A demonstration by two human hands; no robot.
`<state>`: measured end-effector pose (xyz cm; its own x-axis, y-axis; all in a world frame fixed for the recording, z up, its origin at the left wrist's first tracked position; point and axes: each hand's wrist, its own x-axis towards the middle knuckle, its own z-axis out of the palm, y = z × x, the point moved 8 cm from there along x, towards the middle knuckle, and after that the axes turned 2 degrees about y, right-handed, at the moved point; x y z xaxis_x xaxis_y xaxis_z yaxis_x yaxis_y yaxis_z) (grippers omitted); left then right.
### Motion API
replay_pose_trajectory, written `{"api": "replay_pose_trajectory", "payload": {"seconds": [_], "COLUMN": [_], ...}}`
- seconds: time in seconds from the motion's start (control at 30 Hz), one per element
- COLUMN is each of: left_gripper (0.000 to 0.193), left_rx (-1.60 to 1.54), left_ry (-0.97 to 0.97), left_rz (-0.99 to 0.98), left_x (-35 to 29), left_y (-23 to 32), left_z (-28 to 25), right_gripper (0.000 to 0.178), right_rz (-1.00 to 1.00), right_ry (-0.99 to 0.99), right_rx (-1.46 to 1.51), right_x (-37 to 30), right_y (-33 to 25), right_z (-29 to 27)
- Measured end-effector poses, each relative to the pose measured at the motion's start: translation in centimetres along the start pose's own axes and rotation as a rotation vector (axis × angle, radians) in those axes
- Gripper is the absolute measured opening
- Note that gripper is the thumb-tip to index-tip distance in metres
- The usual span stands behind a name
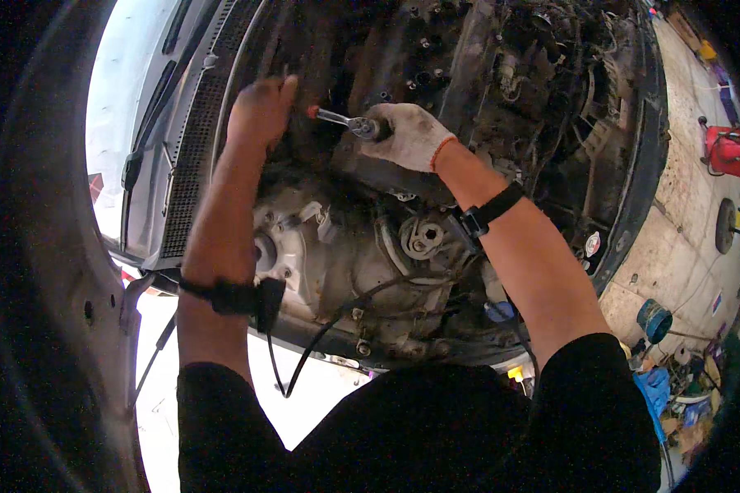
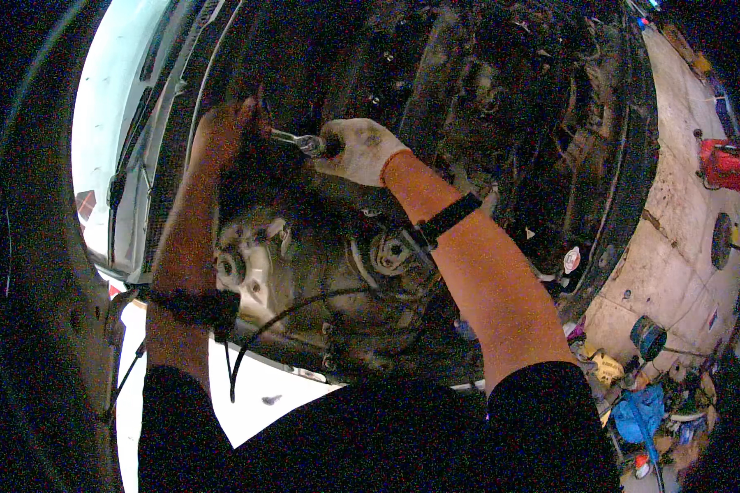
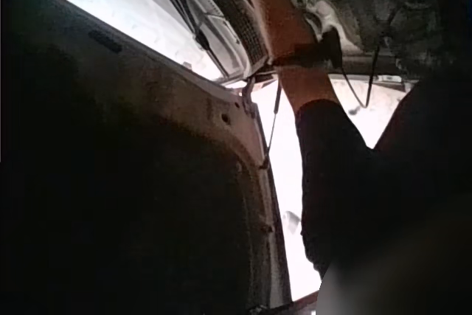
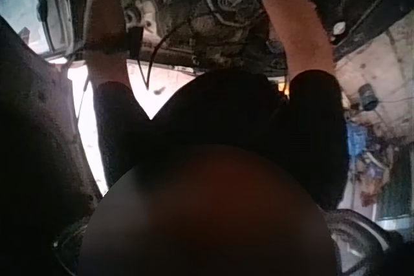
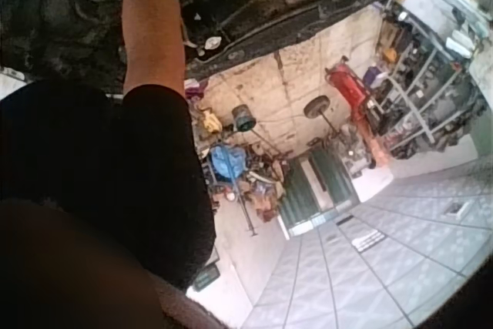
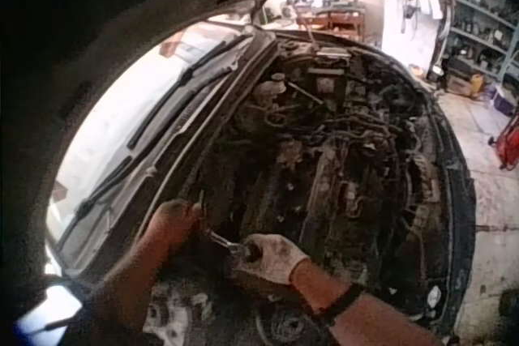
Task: The recorder uses a socket wrench to unscrew and remove bolts from the upper part of a car engine.
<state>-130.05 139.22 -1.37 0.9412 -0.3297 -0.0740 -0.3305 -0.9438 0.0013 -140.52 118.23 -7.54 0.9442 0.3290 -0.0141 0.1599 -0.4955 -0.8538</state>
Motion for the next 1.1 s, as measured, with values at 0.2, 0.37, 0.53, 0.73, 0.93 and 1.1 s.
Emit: {"api": "replay_pose_trajectory", "payload": {"seconds": [0.2,0.37,0.53,0.73,0.93,1.1], "left_gripper": [0.058,0.047,0.047,0.058,0.048,0.049], "left_rx": [-0.143,-0.392,-0.139,0.020,-0.015,0.180], "left_ry": [-0.261,-0.339,-0.335,-0.070,0.181,-0.097], "left_rz": [-0.223,0.007,0.329,0.531,0.494,0.152], "left_x": [-16.3,-19.3,-15.9,-12.8,-4.1,9.0], "left_y": [8.8,16.9,17.5,19.3,26.1,16.4], "left_z": [-3.5,-3.1,-4.0,-6.0,-6.5,-4.0], "right_gripper": [0.029,0.038,0.060,0.029,0.030,0.047], "right_rz": [-0.112,0.123,0.033,0.342,-0.181,0.131], "right_ry": [0.101,0.115,0.395,0.205,0.334,0.020], "right_rx": [0.404,0.259,0.306,1.198,0.428,0.653], "right_x": [2.4,1.0,-3.2,-1.4,-1.0,-1.2], "right_y": [3.5,3.0,-2.6,1.8,-0.6,-0.6], "right_z": [2.5,2.0,-0.7,3.6,3.5,2.5]}}
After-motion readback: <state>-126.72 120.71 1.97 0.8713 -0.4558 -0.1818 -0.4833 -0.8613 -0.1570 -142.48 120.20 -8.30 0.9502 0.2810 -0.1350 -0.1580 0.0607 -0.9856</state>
